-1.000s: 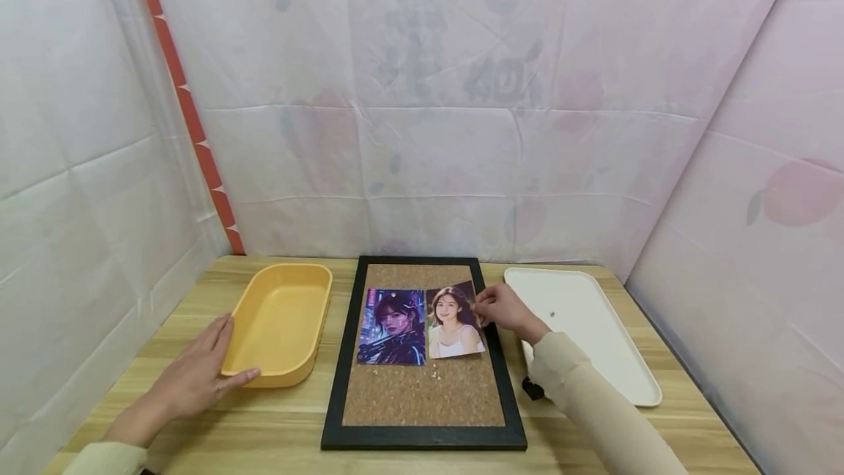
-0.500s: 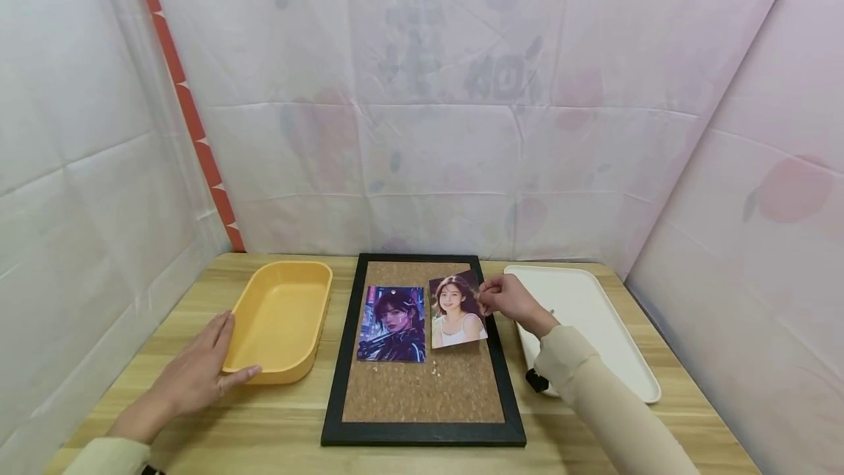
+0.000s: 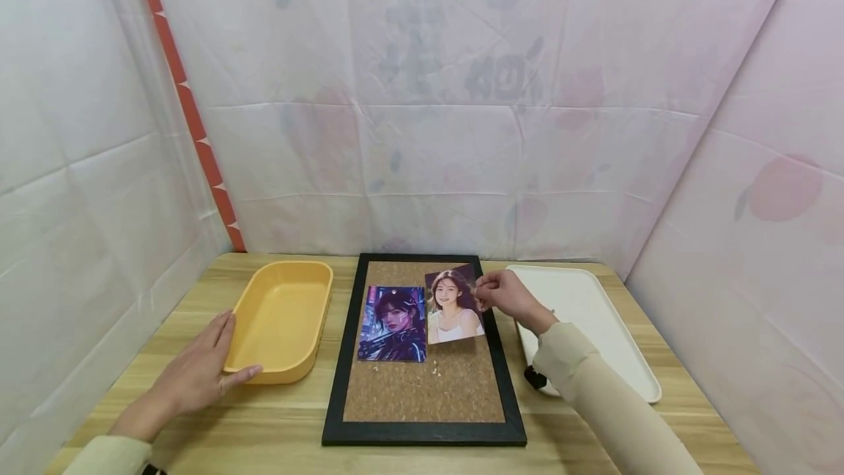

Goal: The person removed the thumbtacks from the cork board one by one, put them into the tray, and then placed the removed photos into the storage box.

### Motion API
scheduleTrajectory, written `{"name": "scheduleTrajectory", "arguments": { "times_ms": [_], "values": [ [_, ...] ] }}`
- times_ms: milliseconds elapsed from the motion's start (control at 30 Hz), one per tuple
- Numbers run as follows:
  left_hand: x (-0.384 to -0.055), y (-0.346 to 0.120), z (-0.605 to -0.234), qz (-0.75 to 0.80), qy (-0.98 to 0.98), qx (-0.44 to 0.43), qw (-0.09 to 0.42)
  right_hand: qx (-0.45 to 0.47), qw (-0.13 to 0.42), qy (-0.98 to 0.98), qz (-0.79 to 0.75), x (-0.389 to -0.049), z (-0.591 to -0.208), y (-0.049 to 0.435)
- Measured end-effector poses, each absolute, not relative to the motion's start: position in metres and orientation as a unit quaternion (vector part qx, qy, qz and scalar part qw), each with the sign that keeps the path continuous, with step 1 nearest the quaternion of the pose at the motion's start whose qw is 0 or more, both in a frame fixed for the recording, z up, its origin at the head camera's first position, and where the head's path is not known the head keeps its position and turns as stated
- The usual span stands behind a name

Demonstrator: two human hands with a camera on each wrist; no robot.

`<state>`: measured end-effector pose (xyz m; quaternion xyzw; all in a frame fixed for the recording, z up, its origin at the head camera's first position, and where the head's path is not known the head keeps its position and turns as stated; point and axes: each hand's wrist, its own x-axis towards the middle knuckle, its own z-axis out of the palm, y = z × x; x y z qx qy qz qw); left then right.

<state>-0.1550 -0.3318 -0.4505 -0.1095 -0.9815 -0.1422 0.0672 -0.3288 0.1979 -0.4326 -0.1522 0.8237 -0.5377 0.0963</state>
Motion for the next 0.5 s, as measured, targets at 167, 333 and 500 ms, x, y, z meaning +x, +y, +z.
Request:
{"name": "scheduleTrajectory", "arguments": {
  "times_ms": [167,333,500],
  "values": [
    [-0.156,-0.331,-0.45,-0.141,-0.981,-0.111,0.068,-0.161,0.088,0.822,-0.539,-0.326,-0.426,0.193],
    [-0.156,-0.332,-0.451,-0.135,-0.981,-0.115,0.073,-0.162,0.089,0.817,-0.547,-0.324,-0.423,0.188],
    [-0.156,-0.333,-0.453,-0.139,-0.981,-0.115,0.076,-0.16,0.096,0.811,-0.555,-0.324,-0.422,0.185]
  ]
}}
